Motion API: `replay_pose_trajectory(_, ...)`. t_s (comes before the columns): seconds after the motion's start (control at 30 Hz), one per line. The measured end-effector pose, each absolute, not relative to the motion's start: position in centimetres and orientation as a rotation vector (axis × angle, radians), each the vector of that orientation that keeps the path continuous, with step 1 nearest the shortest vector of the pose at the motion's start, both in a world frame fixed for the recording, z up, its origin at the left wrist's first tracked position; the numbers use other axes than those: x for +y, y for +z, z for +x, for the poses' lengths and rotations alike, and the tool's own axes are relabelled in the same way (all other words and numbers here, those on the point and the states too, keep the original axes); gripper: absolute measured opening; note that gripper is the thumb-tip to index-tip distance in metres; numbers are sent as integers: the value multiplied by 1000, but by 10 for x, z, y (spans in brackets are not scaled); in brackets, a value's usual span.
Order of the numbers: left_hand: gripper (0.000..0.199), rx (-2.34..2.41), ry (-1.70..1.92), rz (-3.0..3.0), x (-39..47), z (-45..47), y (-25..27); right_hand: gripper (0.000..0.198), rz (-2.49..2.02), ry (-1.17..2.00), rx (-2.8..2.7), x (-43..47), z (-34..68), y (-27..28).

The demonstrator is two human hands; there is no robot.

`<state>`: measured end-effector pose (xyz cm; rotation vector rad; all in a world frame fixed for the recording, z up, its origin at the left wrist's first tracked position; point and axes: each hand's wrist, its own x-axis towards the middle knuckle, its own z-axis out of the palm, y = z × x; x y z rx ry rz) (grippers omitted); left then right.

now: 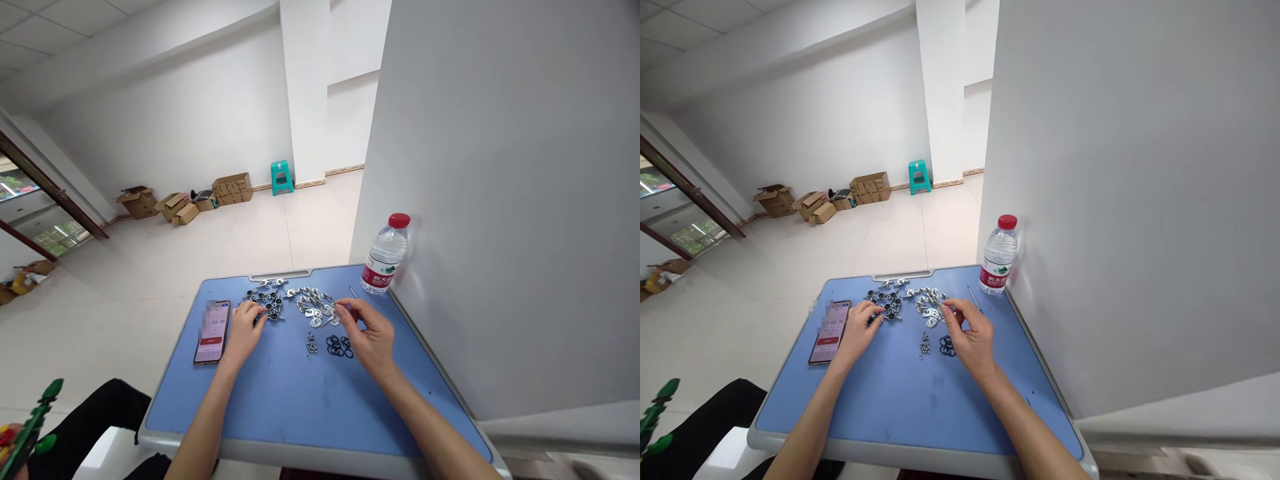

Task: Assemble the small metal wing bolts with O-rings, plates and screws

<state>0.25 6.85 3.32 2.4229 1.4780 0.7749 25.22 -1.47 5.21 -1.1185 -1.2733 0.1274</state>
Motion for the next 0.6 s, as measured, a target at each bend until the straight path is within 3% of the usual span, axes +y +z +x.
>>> replay_pose_trajectory(0.13,25,1389,683,2655,58,15,25,8,-1166,127,-1239,-11,259,46)
replay_pose_trajectory(0.6,18,1273,633,2884,49,21,22,11,-1202,101,-1309,-9,258,42)
